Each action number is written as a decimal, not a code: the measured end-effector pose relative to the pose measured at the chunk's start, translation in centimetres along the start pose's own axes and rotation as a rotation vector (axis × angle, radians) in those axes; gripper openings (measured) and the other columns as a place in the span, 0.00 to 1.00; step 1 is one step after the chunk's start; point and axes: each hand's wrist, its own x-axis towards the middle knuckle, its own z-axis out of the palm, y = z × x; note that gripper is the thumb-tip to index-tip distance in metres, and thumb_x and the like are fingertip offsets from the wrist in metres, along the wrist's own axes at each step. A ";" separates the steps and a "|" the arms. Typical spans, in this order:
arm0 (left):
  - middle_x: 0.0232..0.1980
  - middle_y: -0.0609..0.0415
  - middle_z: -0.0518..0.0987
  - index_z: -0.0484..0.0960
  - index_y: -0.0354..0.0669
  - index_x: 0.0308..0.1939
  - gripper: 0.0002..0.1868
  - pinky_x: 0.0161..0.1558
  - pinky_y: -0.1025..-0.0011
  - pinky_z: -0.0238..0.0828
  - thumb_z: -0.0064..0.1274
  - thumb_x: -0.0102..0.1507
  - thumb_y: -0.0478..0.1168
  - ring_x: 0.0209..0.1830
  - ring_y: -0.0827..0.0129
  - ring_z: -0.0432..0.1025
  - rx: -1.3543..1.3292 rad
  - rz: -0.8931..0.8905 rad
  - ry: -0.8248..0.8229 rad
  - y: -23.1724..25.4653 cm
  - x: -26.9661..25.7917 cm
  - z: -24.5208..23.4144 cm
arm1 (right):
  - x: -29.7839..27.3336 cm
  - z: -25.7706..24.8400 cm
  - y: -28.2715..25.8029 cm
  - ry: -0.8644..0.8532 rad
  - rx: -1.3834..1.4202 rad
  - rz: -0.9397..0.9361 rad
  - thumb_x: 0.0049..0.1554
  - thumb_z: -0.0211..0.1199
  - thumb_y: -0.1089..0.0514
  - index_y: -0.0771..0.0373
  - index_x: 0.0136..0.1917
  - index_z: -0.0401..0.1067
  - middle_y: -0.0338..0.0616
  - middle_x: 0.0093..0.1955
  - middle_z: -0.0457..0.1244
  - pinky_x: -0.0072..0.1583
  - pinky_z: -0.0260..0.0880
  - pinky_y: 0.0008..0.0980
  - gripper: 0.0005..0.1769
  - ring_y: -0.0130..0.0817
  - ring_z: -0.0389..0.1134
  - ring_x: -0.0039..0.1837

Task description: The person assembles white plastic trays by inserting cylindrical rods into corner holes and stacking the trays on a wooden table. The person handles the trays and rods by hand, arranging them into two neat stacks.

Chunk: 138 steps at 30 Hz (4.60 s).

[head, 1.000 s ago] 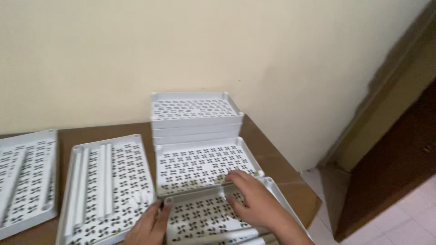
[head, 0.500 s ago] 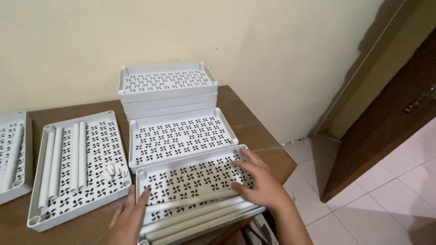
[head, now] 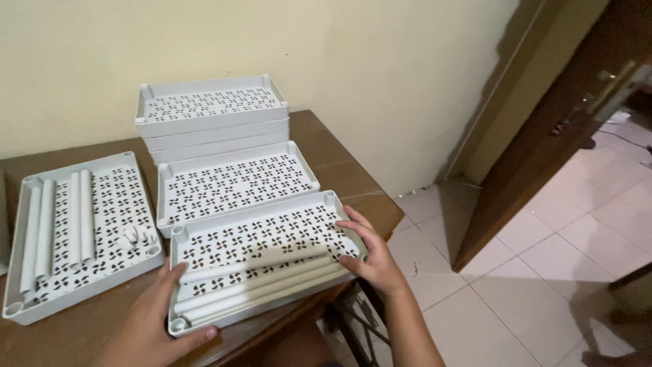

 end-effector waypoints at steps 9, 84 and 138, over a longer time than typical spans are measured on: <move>0.77 0.34 0.56 0.58 0.38 0.76 0.66 0.67 0.51 0.64 0.76 0.43 0.62 0.72 0.46 0.62 -0.066 -0.025 0.094 -2.0 0.0 1.0 | 0.3 1.9 0.2 0.193 -0.384 0.079 0.41 0.79 0.48 0.65 0.66 0.69 0.58 0.76 0.59 0.73 0.59 0.44 0.43 0.51 0.60 0.77; 0.69 0.39 0.73 0.59 0.34 0.74 0.31 0.64 0.53 0.74 0.40 0.69 0.45 0.67 0.51 0.72 -1.843 0.250 0.969 -21.8 -8.9 -11.6 | 4.8 36.4 -15.4 -0.410 -0.159 -0.209 0.56 0.64 0.53 0.60 0.74 0.57 0.57 0.84 0.35 0.76 0.48 0.62 0.36 0.61 0.44 0.83; 0.69 0.44 0.76 0.68 0.43 0.75 0.31 0.59 0.69 0.69 0.42 0.66 0.41 0.62 0.62 0.74 -1.331 -0.218 0.831 -39.8 -0.8 -20.3 | 20.7 52.5 -1.1 -0.490 -0.192 -0.190 0.55 0.69 0.63 0.75 0.72 0.58 0.67 0.74 0.56 0.74 0.54 0.49 0.37 0.60 0.56 0.76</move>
